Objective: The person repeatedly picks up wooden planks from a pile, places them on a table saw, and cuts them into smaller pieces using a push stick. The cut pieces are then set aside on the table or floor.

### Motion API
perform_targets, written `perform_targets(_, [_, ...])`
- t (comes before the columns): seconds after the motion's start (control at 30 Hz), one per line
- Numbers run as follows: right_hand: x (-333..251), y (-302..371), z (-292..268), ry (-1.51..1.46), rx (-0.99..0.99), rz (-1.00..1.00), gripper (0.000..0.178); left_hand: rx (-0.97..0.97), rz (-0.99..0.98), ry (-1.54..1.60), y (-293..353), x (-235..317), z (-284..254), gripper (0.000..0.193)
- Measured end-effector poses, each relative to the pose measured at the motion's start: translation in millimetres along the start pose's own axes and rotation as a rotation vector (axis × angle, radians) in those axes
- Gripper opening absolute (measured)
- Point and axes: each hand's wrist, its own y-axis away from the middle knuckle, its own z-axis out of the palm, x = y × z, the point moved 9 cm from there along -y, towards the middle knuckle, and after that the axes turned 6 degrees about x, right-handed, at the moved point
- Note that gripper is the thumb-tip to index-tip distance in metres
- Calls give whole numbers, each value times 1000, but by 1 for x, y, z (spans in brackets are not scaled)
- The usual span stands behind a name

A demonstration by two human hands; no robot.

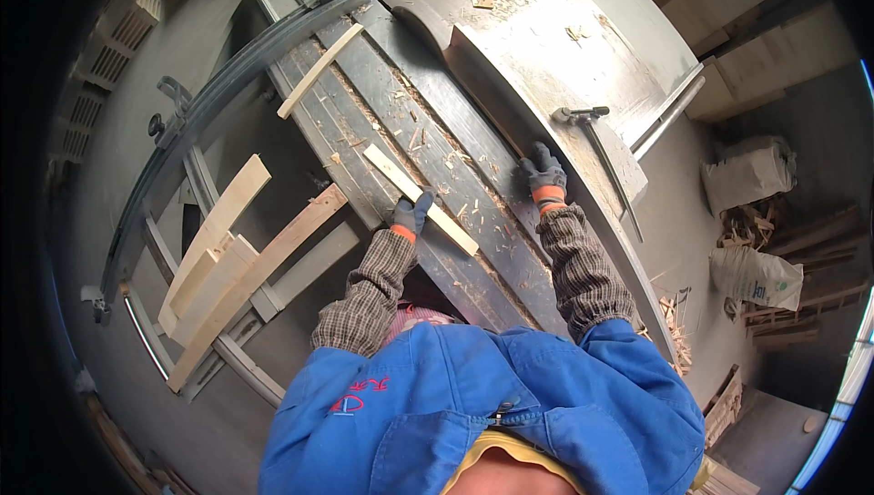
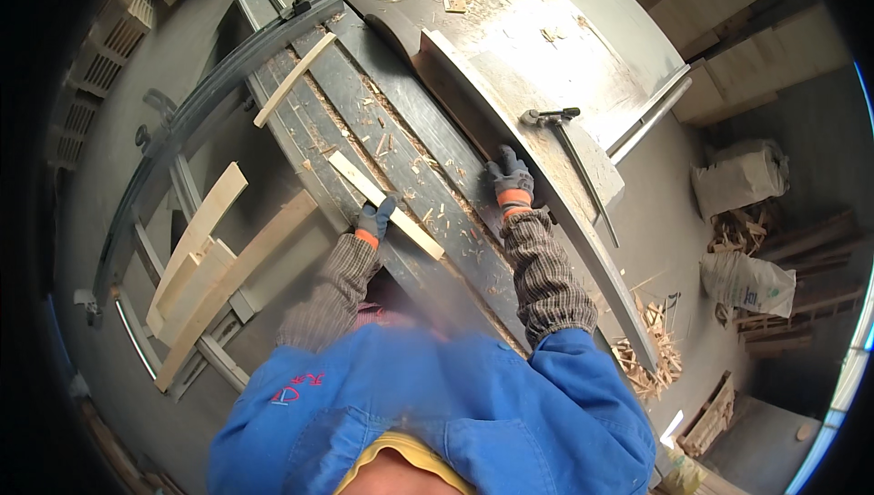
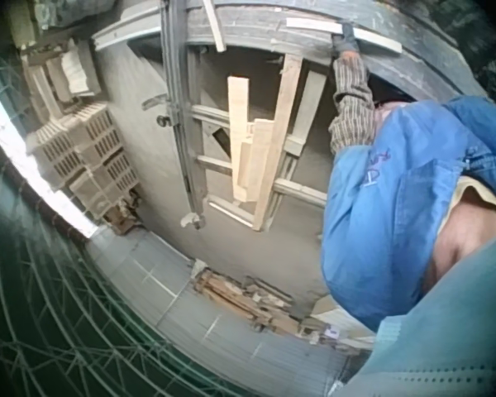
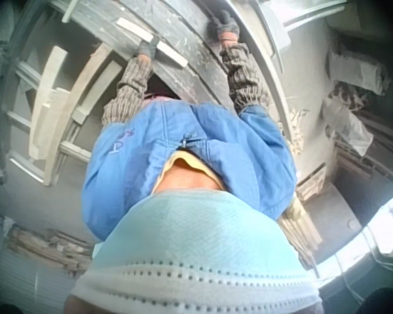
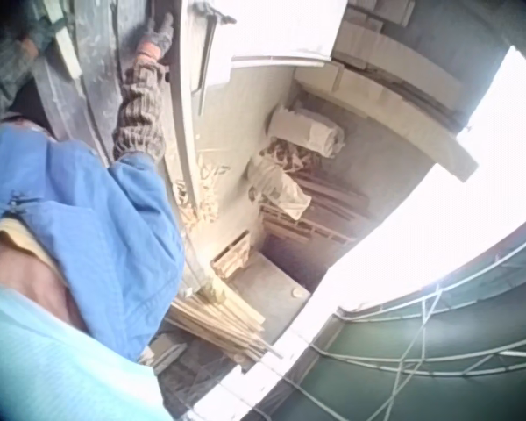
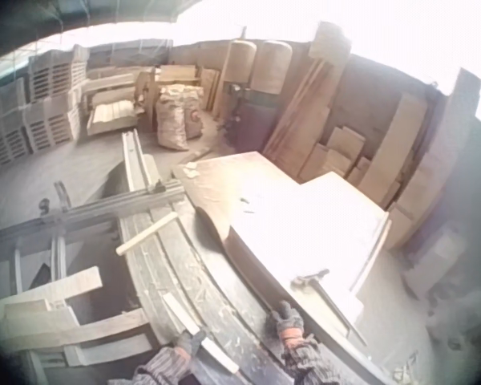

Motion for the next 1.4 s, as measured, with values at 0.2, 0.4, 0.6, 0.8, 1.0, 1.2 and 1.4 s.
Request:
perform_targets(0.2, [-4,-28,33,169,-56,-196,36,9,39,-42,8,15,4,34])
perform_targets(0.4, [-13,-36,48,154,-33,-158,31,38,33,-46,1,-3,-5,45])
perform_targets(0.6, [-22,-42,48,209,-97,-144,30,33,41,3,-4,-14,-5,46])
perform_targets(0.8, [-29,-46,50,298,-163,-132,23,-30,-53,101,5,-5,9,37])
perform_targets(1.0, [-37,-48,46,305,-150,-119,25,-25,-116,-51,9,8,8,34])
perform_targets(1.2, [-31,-53,47,288,-218,-83,37,87,-119,-82,14,35,12,28])
perform_targets(1.4, [-55,-32,12,148,-202,-57,63,60,-204,-94,2,54,11,52])
